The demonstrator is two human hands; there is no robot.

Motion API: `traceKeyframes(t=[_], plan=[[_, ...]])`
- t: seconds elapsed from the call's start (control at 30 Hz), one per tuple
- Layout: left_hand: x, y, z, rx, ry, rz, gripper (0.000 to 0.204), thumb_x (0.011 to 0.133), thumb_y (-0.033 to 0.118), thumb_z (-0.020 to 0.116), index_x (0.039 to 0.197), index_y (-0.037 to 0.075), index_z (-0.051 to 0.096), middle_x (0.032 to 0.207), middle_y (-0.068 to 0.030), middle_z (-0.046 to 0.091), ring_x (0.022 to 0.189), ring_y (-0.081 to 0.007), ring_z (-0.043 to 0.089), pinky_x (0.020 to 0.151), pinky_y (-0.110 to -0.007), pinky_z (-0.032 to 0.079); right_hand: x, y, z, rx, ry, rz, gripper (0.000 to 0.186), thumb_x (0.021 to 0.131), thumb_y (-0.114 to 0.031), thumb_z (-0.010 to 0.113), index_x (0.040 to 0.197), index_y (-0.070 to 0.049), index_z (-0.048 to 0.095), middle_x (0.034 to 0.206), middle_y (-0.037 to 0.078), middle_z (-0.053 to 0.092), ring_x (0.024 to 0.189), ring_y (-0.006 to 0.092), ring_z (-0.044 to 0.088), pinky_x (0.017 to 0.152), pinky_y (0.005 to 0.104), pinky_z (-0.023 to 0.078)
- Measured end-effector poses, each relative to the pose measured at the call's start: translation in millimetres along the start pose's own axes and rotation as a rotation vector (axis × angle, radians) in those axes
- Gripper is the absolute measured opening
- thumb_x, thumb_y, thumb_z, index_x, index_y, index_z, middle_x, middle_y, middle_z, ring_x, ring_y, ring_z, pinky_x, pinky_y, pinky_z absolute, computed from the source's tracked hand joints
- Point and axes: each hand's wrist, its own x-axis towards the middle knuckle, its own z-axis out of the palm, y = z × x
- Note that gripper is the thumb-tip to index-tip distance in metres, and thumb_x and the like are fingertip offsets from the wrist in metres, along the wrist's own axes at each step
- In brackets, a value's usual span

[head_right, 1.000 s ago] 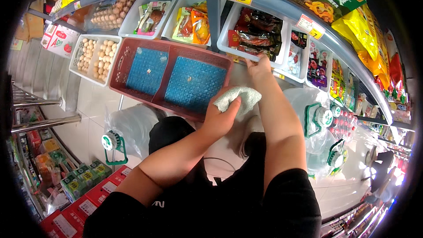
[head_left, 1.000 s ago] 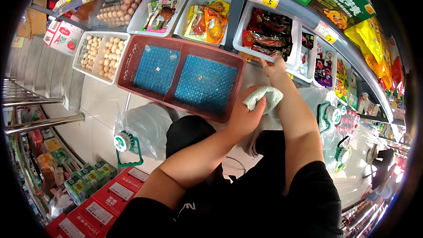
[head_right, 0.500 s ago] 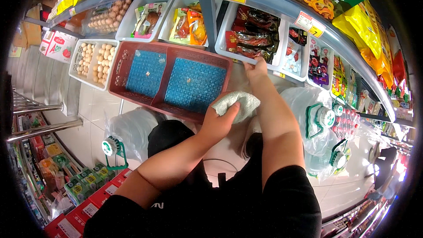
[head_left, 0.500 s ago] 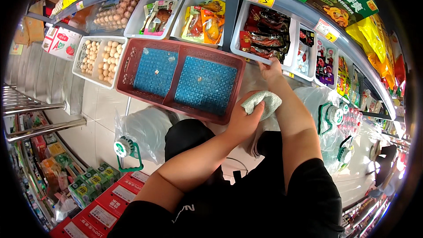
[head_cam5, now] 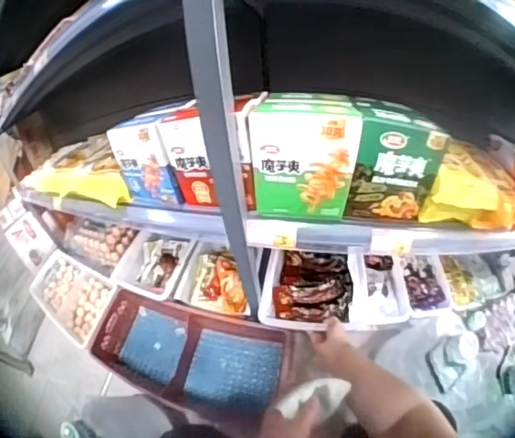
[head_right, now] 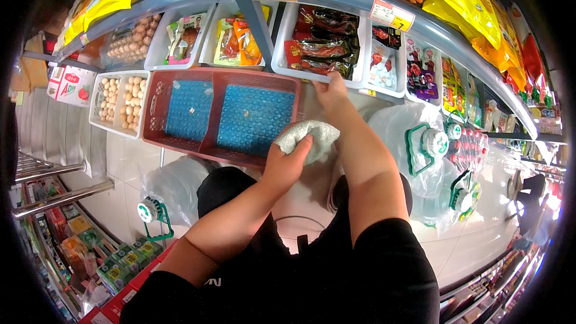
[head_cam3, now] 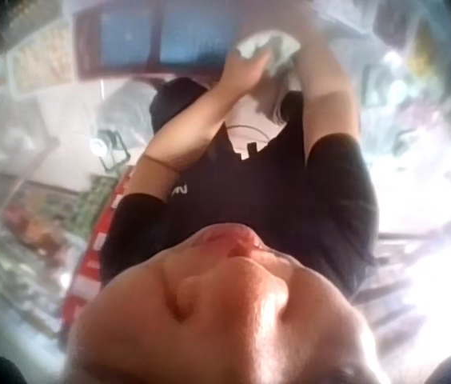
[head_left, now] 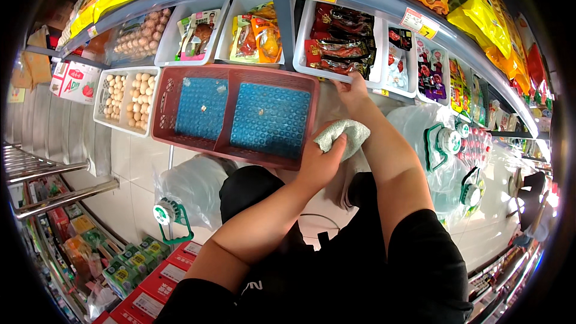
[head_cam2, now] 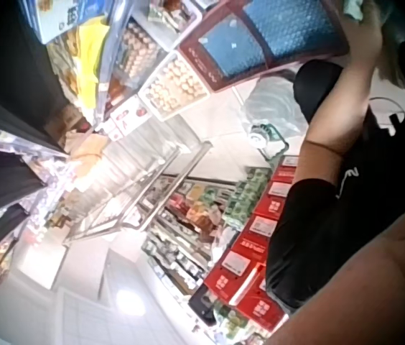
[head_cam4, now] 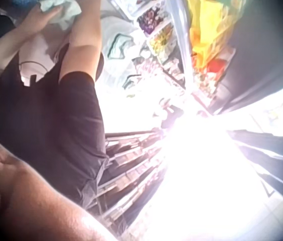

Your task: The person sits on the floor in a store aisle and uses a cloth to wipe and arrange packaged snack items inside a white plastic bin. They repeatedly pick up individual snack packs, wipe them, and place them back into the bin in an orderly fashion.

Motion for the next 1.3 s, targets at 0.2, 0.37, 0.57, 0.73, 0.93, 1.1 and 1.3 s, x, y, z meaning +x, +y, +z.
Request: traceKeyframes(t=[0.2,0.37,0.57,0.73,0.93,1.1,1.3], plan=[[2,-4,-1,0.005,-0.015,-0.001,0.026,0.095,0.011,0.057,0.118,0.000,0.061,0.107,-0.0082,0.066,0.099,-0.0161,0.061,0.087,-0.031,0.048,-4,8,-13,-0.032,-0.056,-0.068,0.027,0.090,-0.009,0.045,0.109,0.008,0.052,0.110,0.024,0.061,0.102,0.0419,0.063,0.089,0.0514,0.059],[4,-7,-2,0.067,-0.009,0.037,0.027,0.095,0.013,0.057,0.118,0.000,0.060,0.108,-0.0096,0.067,0.100,-0.0176,0.061,0.088,-0.032,0.048,-11,1,-27,-0.077,-0.052,0.054,0.037,0.088,-0.009,0.043,0.112,0.020,0.048,0.113,0.033,0.058,0.106,0.0499,0.061,0.088,0.0458,0.062],[0,-7,2,0.092,-0.037,0.011,0.028,0.094,0.013,0.057,0.119,0.000,0.059,0.107,-0.0103,0.067,0.099,-0.0189,0.062,0.088,-0.033,0.048,-14,-7,-31,-0.046,-0.053,0.168,0.028,0.093,-0.011,0.042,0.109,0.010,0.051,0.110,0.023,0.062,0.104,0.0404,0.063,0.093,0.0516,0.057],[1,-9,-6,0.113,-0.048,0.045,0.028,0.094,0.012,0.058,0.119,0.000,0.060,0.106,-0.0105,0.068,0.098,-0.0185,0.063,0.087,-0.032,0.049,-18,-7,-11,-0.040,-0.008,0.160,0.030,0.092,-0.009,0.042,0.112,0.011,0.051,0.114,0.025,0.060,0.108,0.0440,0.061,0.094,0.0539,0.057],[1,-6,-4,0.104,-0.024,-0.006,0.026,0.093,0.011,0.058,0.117,0.000,0.061,0.105,-0.0100,0.068,0.096,-0.0174,0.063,0.085,-0.032,0.050,7,-7,-6,0.033,-0.070,0.109,0.029,0.091,-0.009,0.043,0.111,0.010,0.052,0.113,0.025,0.061,0.104,0.0432,0.062,0.091,0.0554,0.058],[0,-11,-3,0.082,-0.044,-0.008,0.025,0.094,0.010,0.058,0.117,0.000,0.062,0.105,-0.0089,0.068,0.096,-0.0166,0.063,0.085,-0.031,0.050,23,-2,-13,0.012,-0.104,0.032,0.036,0.093,-0.010,0.038,0.119,0.015,0.042,0.124,0.031,0.051,0.113,0.0527,0.054,0.096,0.0583,0.055],[-1,-8,-3,0.043,-0.067,-0.033,0.025,0.094,0.010,0.058,0.117,0.000,0.061,0.105,-0.0080,0.068,0.096,-0.0160,0.063,0.085,-0.030,0.049,22,6,-11,0.052,-0.062,0.045,0.029,0.093,-0.011,0.043,0.115,0.006,0.051,0.115,0.022,0.060,0.106,0.0408,0.062,0.090,0.0563,0.058]])
